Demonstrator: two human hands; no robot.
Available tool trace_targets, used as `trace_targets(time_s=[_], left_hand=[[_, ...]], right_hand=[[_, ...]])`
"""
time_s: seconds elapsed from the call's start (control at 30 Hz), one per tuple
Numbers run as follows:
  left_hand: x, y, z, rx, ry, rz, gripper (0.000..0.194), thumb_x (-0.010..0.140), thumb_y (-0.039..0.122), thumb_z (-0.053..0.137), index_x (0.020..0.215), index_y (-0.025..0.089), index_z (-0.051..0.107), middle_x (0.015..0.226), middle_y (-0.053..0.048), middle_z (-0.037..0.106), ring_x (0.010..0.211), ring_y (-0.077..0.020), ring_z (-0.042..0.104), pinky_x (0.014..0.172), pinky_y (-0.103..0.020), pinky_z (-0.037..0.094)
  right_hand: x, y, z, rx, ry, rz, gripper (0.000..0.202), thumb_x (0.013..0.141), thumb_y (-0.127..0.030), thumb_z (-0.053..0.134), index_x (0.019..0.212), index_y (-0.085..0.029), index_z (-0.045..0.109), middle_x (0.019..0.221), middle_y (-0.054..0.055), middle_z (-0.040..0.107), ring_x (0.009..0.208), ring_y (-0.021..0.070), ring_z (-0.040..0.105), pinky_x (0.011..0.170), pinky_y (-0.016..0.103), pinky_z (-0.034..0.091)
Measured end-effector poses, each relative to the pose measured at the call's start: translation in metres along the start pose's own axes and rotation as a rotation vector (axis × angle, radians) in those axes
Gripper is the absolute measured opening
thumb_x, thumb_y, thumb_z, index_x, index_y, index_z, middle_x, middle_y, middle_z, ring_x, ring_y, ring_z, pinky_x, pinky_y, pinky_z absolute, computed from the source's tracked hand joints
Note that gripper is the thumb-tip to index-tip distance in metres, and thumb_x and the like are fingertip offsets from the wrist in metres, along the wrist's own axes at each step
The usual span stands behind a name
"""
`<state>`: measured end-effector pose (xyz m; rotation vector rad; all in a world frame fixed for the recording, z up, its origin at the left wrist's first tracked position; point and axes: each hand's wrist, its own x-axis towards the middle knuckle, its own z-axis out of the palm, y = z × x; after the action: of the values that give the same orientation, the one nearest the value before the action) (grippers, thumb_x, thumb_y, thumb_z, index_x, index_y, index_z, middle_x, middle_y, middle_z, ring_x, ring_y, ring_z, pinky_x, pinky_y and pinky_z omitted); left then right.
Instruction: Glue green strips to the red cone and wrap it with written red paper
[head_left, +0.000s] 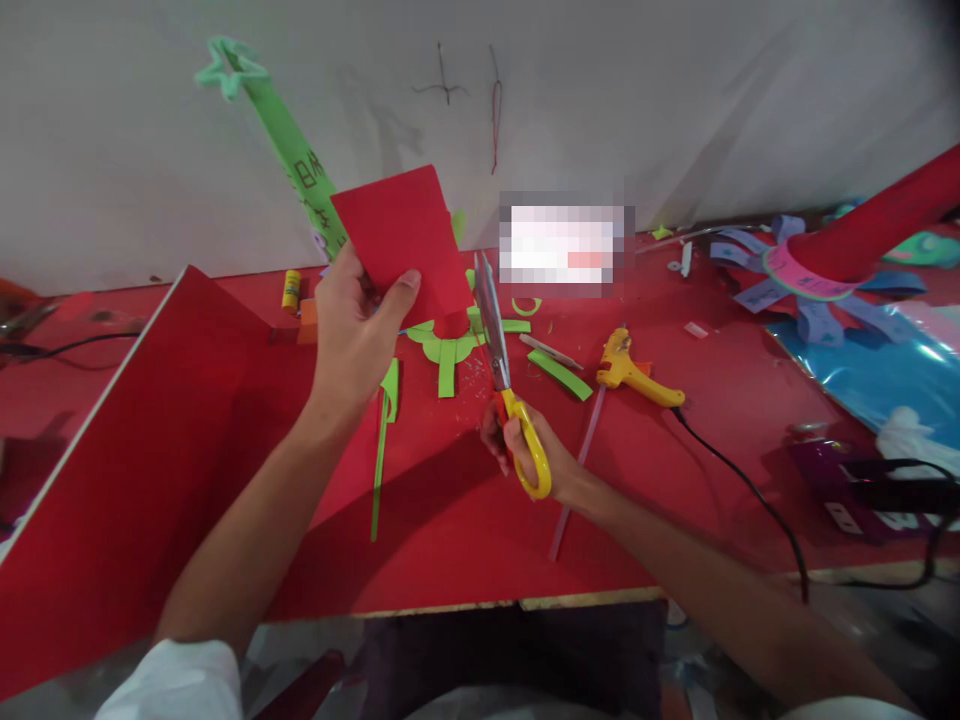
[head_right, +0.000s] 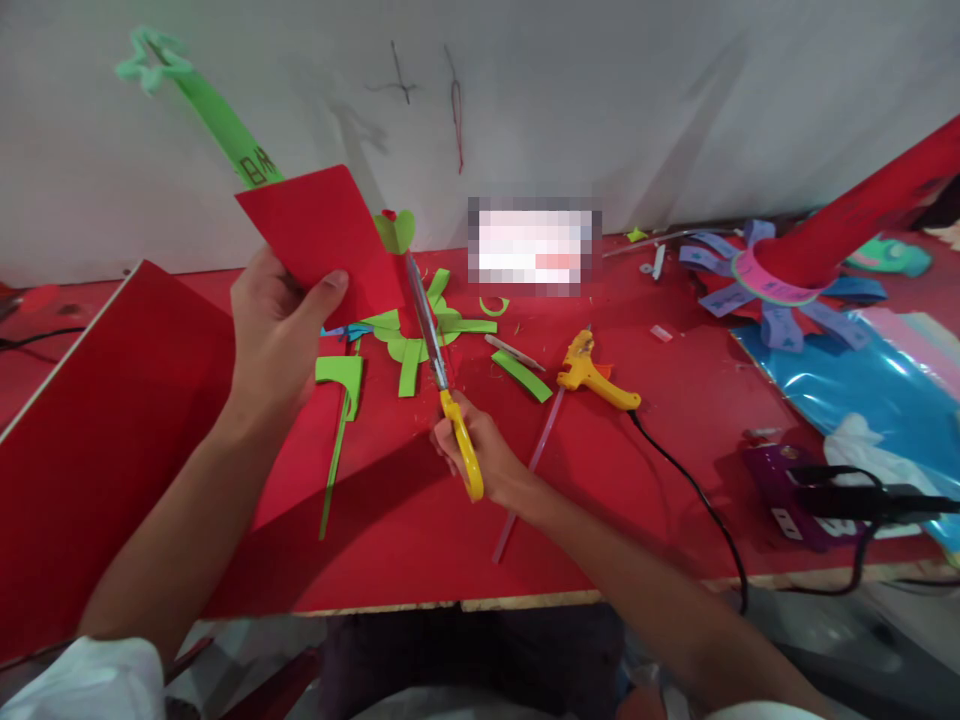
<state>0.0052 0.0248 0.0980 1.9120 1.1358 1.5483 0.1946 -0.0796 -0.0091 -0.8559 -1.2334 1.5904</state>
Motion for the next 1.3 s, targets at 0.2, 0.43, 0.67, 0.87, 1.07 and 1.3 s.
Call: trace_targets(time_s=[0.2,0.43,0.67,0.87,1.07,1.3], left_hand=[[0.0005,0.0027,0.0003,-0.035,-0.016,-0.015,0.030,0.091,0.048,0.070,0.117,0.033,0.066,0.117,-0.003,0.074,0.108,-0.0278,0.072,0.097,-0.049,0.063],[0.0001,0.0050,0.0021,-0.051,-0.020,-0.030,0.031,0.091,0.044,0.071,0.116,0.028,0.067,0.114,-0.005,0.075,0.106,-0.0272,0.073,0.094,-0.047,0.064],[-0.0014,0.0035,0.0020,-0.082,-0.022,-0.027,0.030,0.092,0.041,0.070,0.117,0.027,0.067,0.114,-0.005,0.074,0.107,-0.0268,0.073,0.094,-0.047,0.064],[-0.0017,0.0032,0.0021,-0.087,-0.015,-0.030,0.031,0.092,0.043,0.071,0.118,0.027,0.067,0.115,-0.006,0.074,0.108,-0.0273,0.072,0.094,-0.046,0.063],[-0.0013,0.0073,0.0026,-0.081,-0.016,-0.038,0.030,0.091,0.044,0.072,0.115,0.028,0.068,0.113,-0.005,0.074,0.109,-0.0276,0.072,0.093,-0.047,0.063],[-0.0019,0.0055,0.0031,-0.087,-0.012,-0.024,0.028,0.091,0.044,0.071,0.115,0.028,0.068,0.114,-0.005,0.074,0.106,-0.0265,0.072,0.095,-0.048,0.063]], right_hand=[[0.0001,0.0065,-0.0030,-0.030,-0.023,0.017,0.065,0.080,-0.088,0.055,0.091,-0.024,0.052,0.072,-0.005,0.050,0.055,0.0095,0.044,0.044,0.021,0.040],[0.0001,0.0047,-0.0015,-0.013,-0.020,0.015,0.060,0.084,-0.083,0.057,0.085,-0.024,0.047,0.061,-0.008,0.043,0.047,0.0085,0.038,0.041,0.021,0.036],[-0.0029,0.0016,-0.0017,-0.037,0.002,-0.022,0.057,0.086,-0.080,0.057,0.084,-0.024,0.044,0.056,-0.010,0.042,0.044,0.0079,0.038,0.041,0.022,0.035],[-0.0036,0.0007,-0.0034,-0.038,-0.017,-0.033,0.059,0.085,-0.080,0.059,0.080,-0.024,0.045,0.055,-0.010,0.043,0.043,0.0069,0.040,0.040,0.021,0.036],[-0.0032,-0.0019,-0.0009,-0.002,0.005,0.004,0.055,0.086,-0.074,0.065,0.080,-0.024,0.045,0.052,-0.011,0.043,0.039,0.0063,0.039,0.038,0.020,0.034],[-0.0023,-0.0010,-0.0007,-0.045,0.026,0.062,0.049,0.084,-0.064,0.073,0.080,-0.024,0.045,0.048,-0.011,0.044,0.036,0.0067,0.040,0.035,0.019,0.033]])
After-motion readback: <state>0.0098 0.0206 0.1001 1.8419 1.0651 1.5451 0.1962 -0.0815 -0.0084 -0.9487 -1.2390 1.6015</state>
